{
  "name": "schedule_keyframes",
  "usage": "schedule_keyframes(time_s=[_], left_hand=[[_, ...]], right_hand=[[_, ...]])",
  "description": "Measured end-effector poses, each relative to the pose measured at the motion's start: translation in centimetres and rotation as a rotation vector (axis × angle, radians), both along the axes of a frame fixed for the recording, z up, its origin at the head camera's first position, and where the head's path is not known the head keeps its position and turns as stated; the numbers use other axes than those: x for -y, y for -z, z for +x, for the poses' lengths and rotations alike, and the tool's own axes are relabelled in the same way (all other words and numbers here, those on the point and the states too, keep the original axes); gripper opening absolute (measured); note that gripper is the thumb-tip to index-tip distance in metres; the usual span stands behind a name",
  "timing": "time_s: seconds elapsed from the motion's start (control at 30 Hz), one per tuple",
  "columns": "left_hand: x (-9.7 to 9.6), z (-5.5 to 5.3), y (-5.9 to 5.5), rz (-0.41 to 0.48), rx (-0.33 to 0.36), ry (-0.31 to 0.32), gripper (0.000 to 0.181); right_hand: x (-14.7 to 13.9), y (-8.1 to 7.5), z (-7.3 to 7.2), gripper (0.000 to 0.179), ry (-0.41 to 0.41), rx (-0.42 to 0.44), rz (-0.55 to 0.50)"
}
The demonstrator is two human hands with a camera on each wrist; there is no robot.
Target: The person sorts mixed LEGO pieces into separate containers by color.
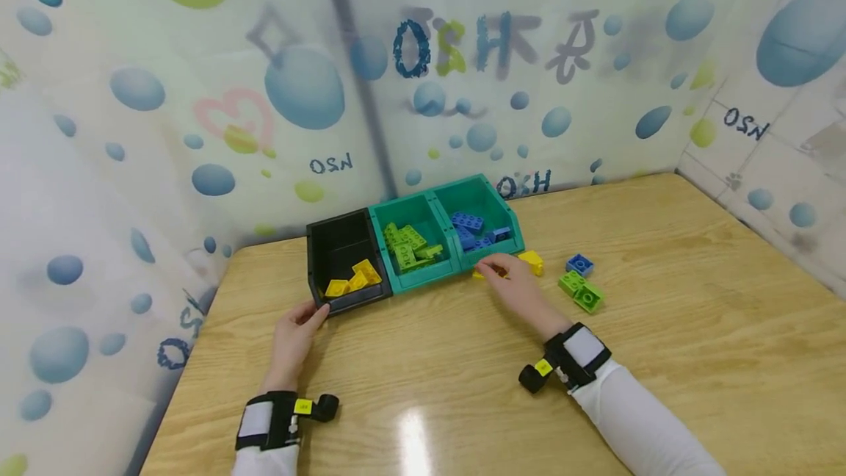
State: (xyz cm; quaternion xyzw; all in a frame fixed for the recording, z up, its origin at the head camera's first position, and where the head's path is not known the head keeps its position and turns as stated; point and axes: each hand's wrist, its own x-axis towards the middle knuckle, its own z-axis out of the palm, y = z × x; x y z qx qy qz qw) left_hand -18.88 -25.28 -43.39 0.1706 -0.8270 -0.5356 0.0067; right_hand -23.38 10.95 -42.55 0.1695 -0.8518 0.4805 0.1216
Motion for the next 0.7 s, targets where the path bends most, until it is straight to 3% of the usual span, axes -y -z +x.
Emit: schedule_keyframes(time_s=[0.17, 0.5, 0.7], left_hand=[[0.0, -0.1, 0.0, 0.0, 0.013, 0.006, 0.056], [0.0, -0.1, 0.1, -0.006, 0.013, 0.005, 0.056], [0.0, -0.1, 0.0, -0.008, 0.009, -0.001, 0.055]], right_hand=[[-2.1, 1.1, 0.5, 0.016, 0.033, 0.09, -0.015], [-3.0, 2.0, 0.9, 0.015, 0.038, 0.091, 0.029], [-3.3, 2.1, 1.0, 0.016, 0.089, 0.11, 0.068]])
